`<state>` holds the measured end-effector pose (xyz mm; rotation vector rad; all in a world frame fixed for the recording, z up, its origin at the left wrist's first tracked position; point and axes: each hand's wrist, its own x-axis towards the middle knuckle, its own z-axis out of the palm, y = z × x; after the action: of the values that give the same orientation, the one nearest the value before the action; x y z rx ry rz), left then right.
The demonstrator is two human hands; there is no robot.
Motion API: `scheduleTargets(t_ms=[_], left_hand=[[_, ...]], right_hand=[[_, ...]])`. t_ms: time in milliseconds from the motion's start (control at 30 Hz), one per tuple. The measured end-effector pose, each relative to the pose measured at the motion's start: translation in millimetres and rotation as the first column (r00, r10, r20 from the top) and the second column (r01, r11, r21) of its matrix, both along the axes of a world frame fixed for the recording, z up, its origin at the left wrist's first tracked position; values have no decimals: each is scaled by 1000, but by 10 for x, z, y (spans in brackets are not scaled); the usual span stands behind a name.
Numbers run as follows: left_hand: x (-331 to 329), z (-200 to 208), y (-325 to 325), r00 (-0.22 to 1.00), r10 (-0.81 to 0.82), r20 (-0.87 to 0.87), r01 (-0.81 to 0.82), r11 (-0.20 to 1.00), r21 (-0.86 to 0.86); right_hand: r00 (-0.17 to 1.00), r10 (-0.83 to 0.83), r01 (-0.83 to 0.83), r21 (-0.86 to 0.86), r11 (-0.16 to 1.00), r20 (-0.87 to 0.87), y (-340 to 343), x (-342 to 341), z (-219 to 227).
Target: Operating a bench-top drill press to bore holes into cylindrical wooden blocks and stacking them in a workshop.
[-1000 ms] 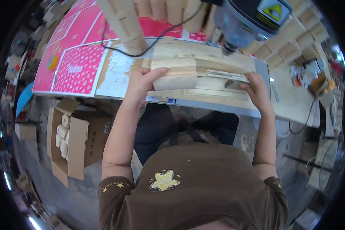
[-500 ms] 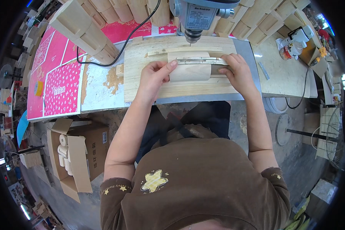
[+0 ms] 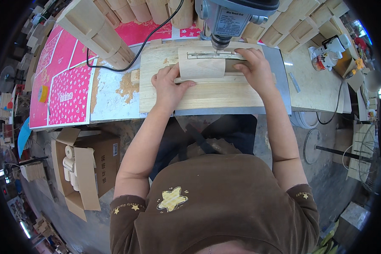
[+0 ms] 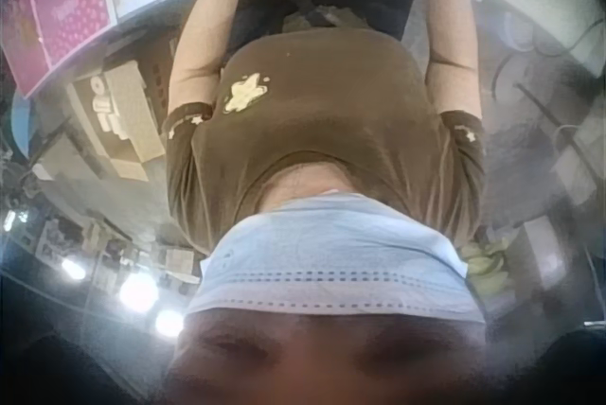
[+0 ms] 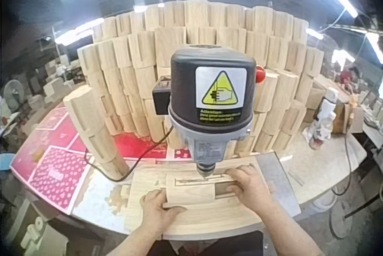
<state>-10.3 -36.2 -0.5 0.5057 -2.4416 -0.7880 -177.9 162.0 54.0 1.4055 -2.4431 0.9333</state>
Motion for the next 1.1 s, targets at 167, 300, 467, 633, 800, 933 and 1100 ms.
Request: scheduleTargets(t_ms=[167,300,467,633,800,933,1100], left_hand=[[-6,-14,-39,998,-58,-23,58,998,-3],[0,3,-25,998,-59,-17,59,998,-8],[-2,17,-25,998,-57,0,57,998,13],[3,7,-17,999,-53,3,53,999,9],[-5,0,-27,998,-70,-3,70,997,26],[-7,-9,-25,999,-48,18,48,999,5],[-7,-21,-38,998,-62,-19,61,998,-22]], right_hand=[[991,76,13,-637,771,111,-171,-32,806],[779,-15,585,-718,378,626,-473,-157,1757],[932,-343,304,-266,915,-114,-424,-97,1967],[944,-263,194,-310,931,-199,27,319,1483],[985,-169,131,-488,863,-33,83,532,670],[985,-128,48,-523,851,-117,-50,365,213],[962,-120,-18,-499,867,-243,19,375,553]])
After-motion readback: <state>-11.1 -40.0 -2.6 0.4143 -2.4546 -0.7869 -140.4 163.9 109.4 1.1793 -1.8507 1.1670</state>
